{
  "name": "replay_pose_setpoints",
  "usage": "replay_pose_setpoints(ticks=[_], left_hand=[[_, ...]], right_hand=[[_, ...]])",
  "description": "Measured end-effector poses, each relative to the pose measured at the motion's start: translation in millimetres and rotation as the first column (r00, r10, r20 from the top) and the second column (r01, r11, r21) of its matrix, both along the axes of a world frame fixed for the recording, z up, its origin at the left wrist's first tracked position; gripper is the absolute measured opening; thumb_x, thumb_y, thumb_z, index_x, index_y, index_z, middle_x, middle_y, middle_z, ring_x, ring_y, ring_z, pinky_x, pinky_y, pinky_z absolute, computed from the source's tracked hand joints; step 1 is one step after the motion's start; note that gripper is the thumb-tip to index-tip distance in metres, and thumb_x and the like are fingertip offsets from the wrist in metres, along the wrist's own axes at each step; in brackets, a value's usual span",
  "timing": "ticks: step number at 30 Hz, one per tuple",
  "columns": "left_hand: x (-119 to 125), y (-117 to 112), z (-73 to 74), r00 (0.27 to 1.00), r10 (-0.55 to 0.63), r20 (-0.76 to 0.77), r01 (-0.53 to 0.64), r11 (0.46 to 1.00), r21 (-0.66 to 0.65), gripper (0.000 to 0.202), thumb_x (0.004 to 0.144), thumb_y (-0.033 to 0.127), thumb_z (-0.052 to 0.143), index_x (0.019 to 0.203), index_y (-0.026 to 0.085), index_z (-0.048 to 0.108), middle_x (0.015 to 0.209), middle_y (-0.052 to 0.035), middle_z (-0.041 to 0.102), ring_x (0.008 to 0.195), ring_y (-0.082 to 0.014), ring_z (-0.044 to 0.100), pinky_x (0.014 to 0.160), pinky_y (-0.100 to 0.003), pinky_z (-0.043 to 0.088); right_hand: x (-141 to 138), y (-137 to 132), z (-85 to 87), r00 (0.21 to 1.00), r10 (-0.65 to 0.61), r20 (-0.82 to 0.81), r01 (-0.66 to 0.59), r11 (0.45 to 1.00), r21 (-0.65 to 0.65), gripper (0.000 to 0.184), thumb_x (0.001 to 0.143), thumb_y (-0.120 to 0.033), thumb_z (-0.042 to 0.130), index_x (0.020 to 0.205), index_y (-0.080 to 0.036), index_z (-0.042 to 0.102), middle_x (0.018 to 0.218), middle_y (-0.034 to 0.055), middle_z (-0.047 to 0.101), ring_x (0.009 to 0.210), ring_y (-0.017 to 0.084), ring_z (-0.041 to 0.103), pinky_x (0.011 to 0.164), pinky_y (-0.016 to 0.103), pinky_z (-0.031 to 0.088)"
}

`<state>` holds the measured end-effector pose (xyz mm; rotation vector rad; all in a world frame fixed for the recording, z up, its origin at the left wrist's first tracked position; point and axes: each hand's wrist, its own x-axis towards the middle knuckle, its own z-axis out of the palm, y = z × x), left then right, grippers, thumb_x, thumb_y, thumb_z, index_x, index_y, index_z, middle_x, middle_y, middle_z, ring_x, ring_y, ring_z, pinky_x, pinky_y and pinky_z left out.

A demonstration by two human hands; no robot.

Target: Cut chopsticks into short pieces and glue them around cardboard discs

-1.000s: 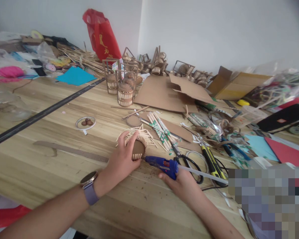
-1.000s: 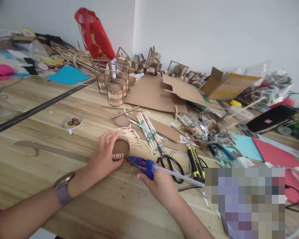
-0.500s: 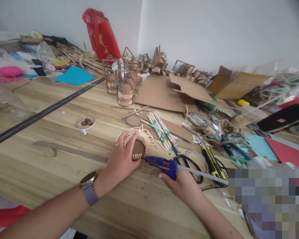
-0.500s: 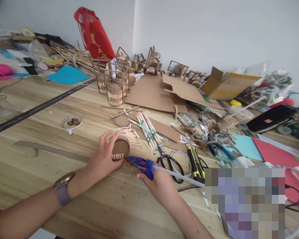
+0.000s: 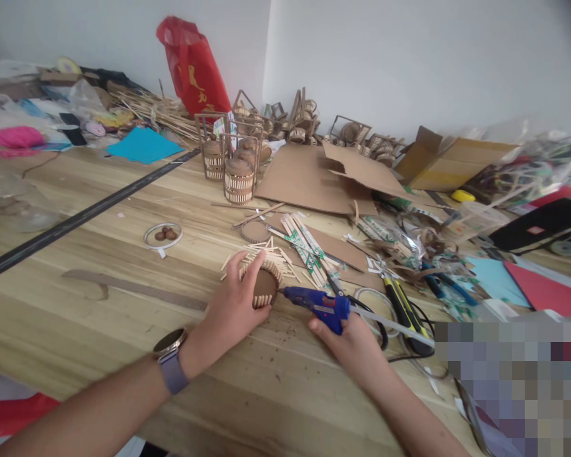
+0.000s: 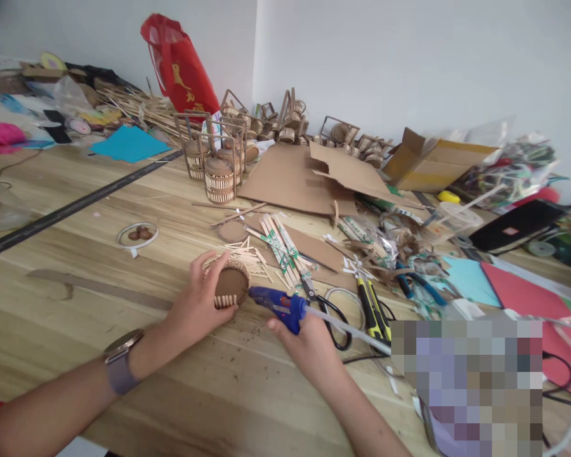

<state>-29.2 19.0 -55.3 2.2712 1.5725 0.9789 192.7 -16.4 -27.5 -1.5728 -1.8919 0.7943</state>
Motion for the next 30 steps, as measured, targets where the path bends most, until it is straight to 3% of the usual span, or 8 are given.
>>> replay_pose_setpoints(ticks=[3,5,8,10,14,19,23,30], left_hand=[[0.0,-0.1,0.1,1.0,0.001,-0.003,-0.001,1.0,-0.003,0.096,0.066,0.012,0.073,0.146,0.029,0.022,0.141,-0.0157,0.026,0.132,-0.037,0.038,0.097,-0.052,0.049],[-0.1,0.0,0.2,1.0,-0.001,-0.005,0.001,1.0,-0.001,0.096,0.067,0.012,0.073,0.146,0.029,0.021,0.141,-0.0156,0.027,0.132,-0.0366,0.037,0.098,-0.052,0.048],[-0.2,0.6,-0.3,1.0,-0.001,-0.004,0.001,1.0,0.01,0.097,0.066,0.011,0.074,0.146,0.029,0.021,0.14,-0.0154,0.027,0.132,-0.0368,0.037,0.099,-0.053,0.047],[-0.4,1.1,-0.9,1.0,-0.004,-0.002,0.005,1.0,0.016,0.098,0.066,0.012,0.074,0.146,0.03,0.021,0.14,-0.0151,0.027,0.132,-0.0372,0.036,0.1,-0.054,0.047],[-0.5,1.6,-1.6,1.0,-0.004,-0.004,0.004,1.0,0.005,0.097,0.066,0.013,0.074,0.146,0.029,0.022,0.14,-0.0153,0.027,0.132,-0.0374,0.037,0.099,-0.054,0.048],[-0.2,1.4,-0.3,1.0,-0.004,0.007,0.004,1.0,-0.001,0.096,0.066,0.013,0.074,0.146,0.029,0.023,0.141,-0.0147,0.026,0.132,-0.0369,0.038,0.099,-0.054,0.048],[-0.5,1.8,-1.0,1.0,-0.009,0.018,0.009,1.0,-0.015,0.096,0.065,0.013,0.074,0.145,0.031,0.023,0.14,-0.0139,0.027,0.13,-0.0371,0.039,0.097,-0.053,0.049],[-1.0,2.5,-3.0,1.0,-0.016,0.017,0.016,1.0,-0.004,0.097,0.066,0.013,0.074,0.147,0.029,0.022,0.141,-0.0149,0.027,0.132,-0.0369,0.038,0.1,-0.054,0.047]], right_hand=[[13.4,2.3,12.0,0.999,0.038,-0.029,-0.043,0.983,-0.18,0.041,0.084,-0.055,0.053,0.09,-0.019,0.071,0.075,0.0053,0.072,0.069,0.021,0.065,0.064,0.03,0.053],[23.1,2.2,17.9,0.988,0.115,-0.1,-0.144,0.924,-0.354,0.048,0.082,-0.063,0.054,0.078,-0.018,0.069,0.061,0.0017,0.064,0.055,0.015,0.058,0.052,0.024,0.047],[31.8,0.2,22.3,0.967,0.132,-0.216,-0.231,0.813,-0.535,0.056,0.077,-0.071,0.055,0.073,-0.017,0.065,0.056,-0.0004,0.059,0.049,0.011,0.054,0.047,0.021,0.042],[32.6,-1.3,24.2,0.971,0.112,-0.212,-0.219,0.776,-0.591,0.057,0.076,-0.074,0.054,0.072,-0.017,0.063,0.057,-0.0002,0.06,0.048,0.011,0.054,0.046,0.021,0.043],[27.3,-0.6,32.2,0.97,0.226,0.084,-0.166,0.879,-0.447,0.051,0.086,-0.063,0.047,0.063,-0.019,0.06,0.053,-0.0003,0.057,0.047,0.012,0.049,0.044,0.022,0.034],[10.5,15.7,44.9,0.811,0.139,0.568,-0.028,0.979,-0.2,0.031,0.092,-0.037,0.05,0.07,-0.021,0.065,0.065,0.0033,0.068,0.06,0.018,0.06,0.052,0.026,0.036],[-12.8,43.6,43.6,0.731,0.061,0.68,-0.031,0.998,-0.057,0.01,0.089,-0.02,0.055,0.088,-0.019,0.065,0.086,0.0067,0.074,0.08,0.021,0.067,0.063,0.026,0.04],[-42.4,81.5,23.7,0.679,0.083,0.729,-0.07,0.996,-0.049,0.021,0.089,-0.005,0.047,0.106,-0.014,0.055,0.094,0.0127,0.074,0.088,0.022,0.07,0.065,0.025,0.041]])
